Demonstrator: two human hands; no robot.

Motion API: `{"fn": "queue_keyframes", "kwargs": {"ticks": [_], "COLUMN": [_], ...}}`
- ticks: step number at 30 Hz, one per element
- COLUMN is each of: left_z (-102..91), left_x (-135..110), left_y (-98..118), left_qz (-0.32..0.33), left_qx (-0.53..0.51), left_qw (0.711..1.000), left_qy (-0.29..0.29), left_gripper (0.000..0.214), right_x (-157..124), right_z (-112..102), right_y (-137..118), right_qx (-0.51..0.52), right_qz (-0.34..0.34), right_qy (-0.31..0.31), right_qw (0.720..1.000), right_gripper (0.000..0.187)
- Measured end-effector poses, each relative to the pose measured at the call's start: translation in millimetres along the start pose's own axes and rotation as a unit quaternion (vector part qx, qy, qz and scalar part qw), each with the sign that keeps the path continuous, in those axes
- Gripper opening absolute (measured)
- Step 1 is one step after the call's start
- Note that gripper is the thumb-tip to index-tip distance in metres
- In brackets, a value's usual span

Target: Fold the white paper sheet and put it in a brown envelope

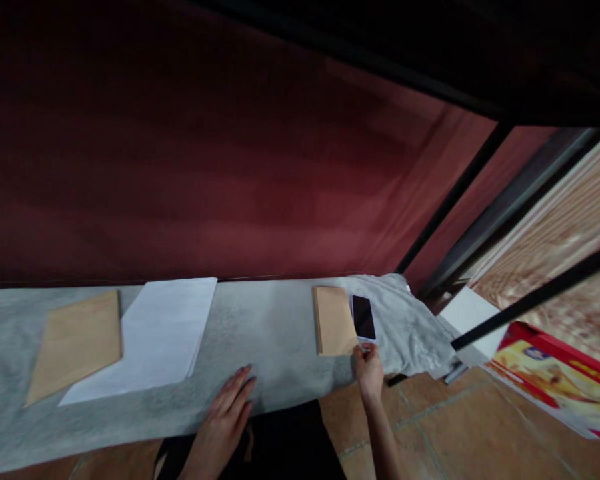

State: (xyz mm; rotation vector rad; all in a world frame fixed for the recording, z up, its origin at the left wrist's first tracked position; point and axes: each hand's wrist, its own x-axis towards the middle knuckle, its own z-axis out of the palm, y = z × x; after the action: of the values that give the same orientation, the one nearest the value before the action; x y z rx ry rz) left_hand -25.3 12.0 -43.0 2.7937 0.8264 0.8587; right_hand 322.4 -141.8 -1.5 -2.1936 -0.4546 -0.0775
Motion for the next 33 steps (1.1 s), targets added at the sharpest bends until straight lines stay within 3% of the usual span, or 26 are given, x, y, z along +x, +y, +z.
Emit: {"fn": "queue_keyframes", "kwargs": {"ticks": [2,6,10,14,19,24,26,29,33], "left_z": [-5.5,-23.4,-42.3,-56.9,-69.6,-82.8,-88.5,-92.6,-77.1], "left_x": [5,19,25,24,20,16,16,19,30], "left_y": [-7,-29,-57,-71,-72,-82,-86,-81,-42], "left_qz": [-0.041,-0.198,-0.299,-0.315,-0.301,-0.404,-0.403,-0.34,-0.214], "left_qx": [0.026,0.116,0.181,0.177,0.111,0.033,0.022,0.016,0.011], "left_qw": [0.998,0.97,0.936,0.932,0.946,0.912,0.913,0.939,0.977], "left_qy": [0.029,0.084,0.04,-0.039,-0.056,-0.055,-0.067,-0.05,-0.002], "left_gripper": [0.045,0.058,0.064,0.048,0.036,0.029,0.026,0.024,0.024], "right_x": [-2,-18,-54,-91,-106,-101,-99,-98,-100], "right_z": [-3,2,25,53,66,63,62,63,72], "right_y": [-2,-16,-33,-41,-39,-39,-40,-41,-48], "right_qx": [-0.03,-0.04,0.011,0.026,0.014,0.025,0.029,0.045,0.12], "right_qz": [0.001,-0.055,-0.159,-0.242,-0.299,-0.303,-0.296,-0.273,-0.211], "right_qy": [-0.017,-0.066,-0.163,-0.217,-0.234,-0.229,-0.233,-0.245,-0.275], "right_qw": [0.999,0.996,0.974,0.945,0.925,0.925,0.926,0.929,0.93], "right_gripper": [0.041,0.052,0.051,0.048,0.047,0.044,0.045,0.045,0.045]}}
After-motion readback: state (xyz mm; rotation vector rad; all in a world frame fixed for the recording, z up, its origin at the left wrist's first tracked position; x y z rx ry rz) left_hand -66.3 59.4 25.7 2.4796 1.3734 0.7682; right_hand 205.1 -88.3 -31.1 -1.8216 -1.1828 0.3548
